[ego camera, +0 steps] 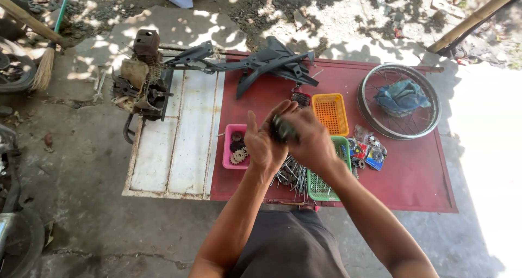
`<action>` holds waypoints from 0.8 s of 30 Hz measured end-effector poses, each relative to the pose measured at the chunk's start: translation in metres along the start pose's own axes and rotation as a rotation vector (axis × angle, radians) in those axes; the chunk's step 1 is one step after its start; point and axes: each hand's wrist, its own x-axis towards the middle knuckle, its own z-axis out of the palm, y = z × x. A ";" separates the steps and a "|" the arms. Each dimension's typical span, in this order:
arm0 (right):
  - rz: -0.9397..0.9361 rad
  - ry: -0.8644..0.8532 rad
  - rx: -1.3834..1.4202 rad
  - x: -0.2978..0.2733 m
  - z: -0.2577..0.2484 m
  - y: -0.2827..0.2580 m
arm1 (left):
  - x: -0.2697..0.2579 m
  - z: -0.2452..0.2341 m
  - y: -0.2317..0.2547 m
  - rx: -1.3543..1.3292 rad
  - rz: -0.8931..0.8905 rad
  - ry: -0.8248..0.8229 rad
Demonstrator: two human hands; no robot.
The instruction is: The person cleans several small mechanical parts, including gears and a sprocket, using a cloth. They wipe each part individually and place them into a pink container on the table.
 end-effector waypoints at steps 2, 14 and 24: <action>-0.014 -0.023 0.066 -0.012 0.000 -0.014 | 0.012 -0.020 0.002 -0.027 -0.005 -0.050; -0.041 0.028 0.175 -0.025 -0.062 0.038 | 0.015 -0.004 -0.068 -0.052 0.018 -0.112; 0.020 0.163 0.355 -0.064 -0.134 0.107 | 0.009 -0.016 -0.164 0.173 0.200 0.292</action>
